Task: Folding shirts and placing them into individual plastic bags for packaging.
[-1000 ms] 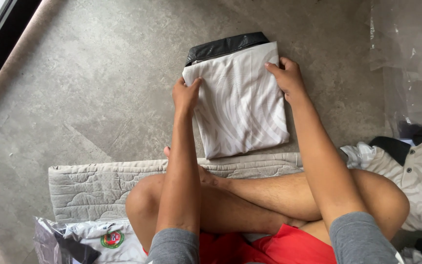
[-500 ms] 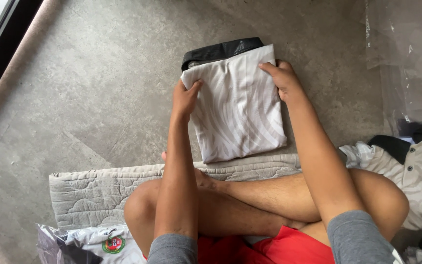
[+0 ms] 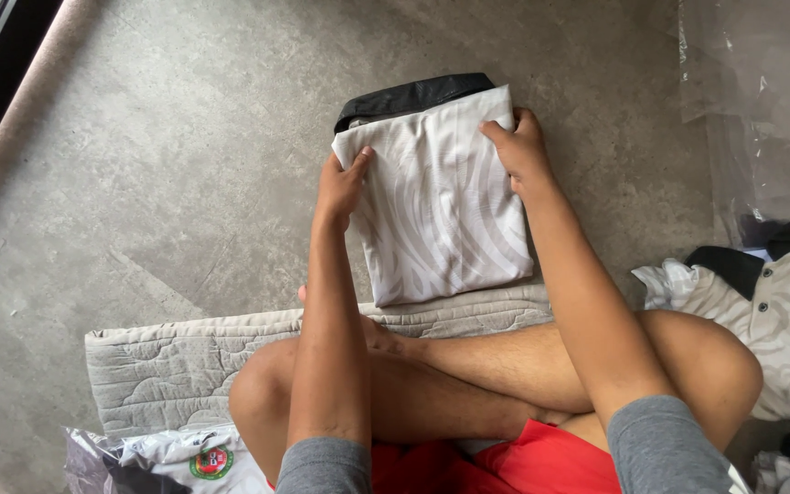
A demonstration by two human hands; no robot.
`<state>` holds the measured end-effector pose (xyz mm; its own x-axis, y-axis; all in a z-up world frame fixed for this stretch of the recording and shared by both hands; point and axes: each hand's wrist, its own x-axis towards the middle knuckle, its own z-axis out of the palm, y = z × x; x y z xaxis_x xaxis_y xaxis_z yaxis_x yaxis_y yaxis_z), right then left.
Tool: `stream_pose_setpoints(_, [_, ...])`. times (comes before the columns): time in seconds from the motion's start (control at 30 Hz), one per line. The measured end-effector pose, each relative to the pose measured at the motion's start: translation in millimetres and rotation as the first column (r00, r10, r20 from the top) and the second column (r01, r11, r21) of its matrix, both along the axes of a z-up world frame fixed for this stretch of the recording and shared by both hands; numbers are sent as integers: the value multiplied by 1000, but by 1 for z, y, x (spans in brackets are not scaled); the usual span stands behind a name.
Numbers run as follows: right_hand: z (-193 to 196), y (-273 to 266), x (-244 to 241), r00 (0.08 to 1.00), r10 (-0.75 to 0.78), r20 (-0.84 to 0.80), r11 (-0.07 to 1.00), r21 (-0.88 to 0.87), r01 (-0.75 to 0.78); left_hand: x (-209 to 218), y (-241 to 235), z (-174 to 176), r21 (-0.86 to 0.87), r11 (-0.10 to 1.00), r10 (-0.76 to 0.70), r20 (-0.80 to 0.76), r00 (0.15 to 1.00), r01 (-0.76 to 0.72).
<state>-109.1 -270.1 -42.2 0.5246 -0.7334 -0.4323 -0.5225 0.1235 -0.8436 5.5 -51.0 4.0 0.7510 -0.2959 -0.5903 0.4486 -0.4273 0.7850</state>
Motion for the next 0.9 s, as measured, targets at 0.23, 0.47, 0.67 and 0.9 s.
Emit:
stream_pose_setpoints(0.23, [3, -13, -14, 997, -65, 45, 956, 290, 49, 8, 13, -12, -63, 997, -51, -108, 993, 45])
stream_pose_setpoints(0.47, [16, -17, -35, 990, 66, 127, 946, 306, -102, 7, 15, -18, -90, 987, -145, -188, 972, 129])
stream_pose_setpoints(0.67, [33, -8, -32, 973, 129, 191, 991, 6, -132, -7, -5, 16, -84, 977, -179, 171, 969, 195])
stream_pose_setpoints(0.9, [129, -23, -42, 757, 150, 636, 968, -248, 17, -12, -8, 117, -443, 811, 0, 653, 757, 382])
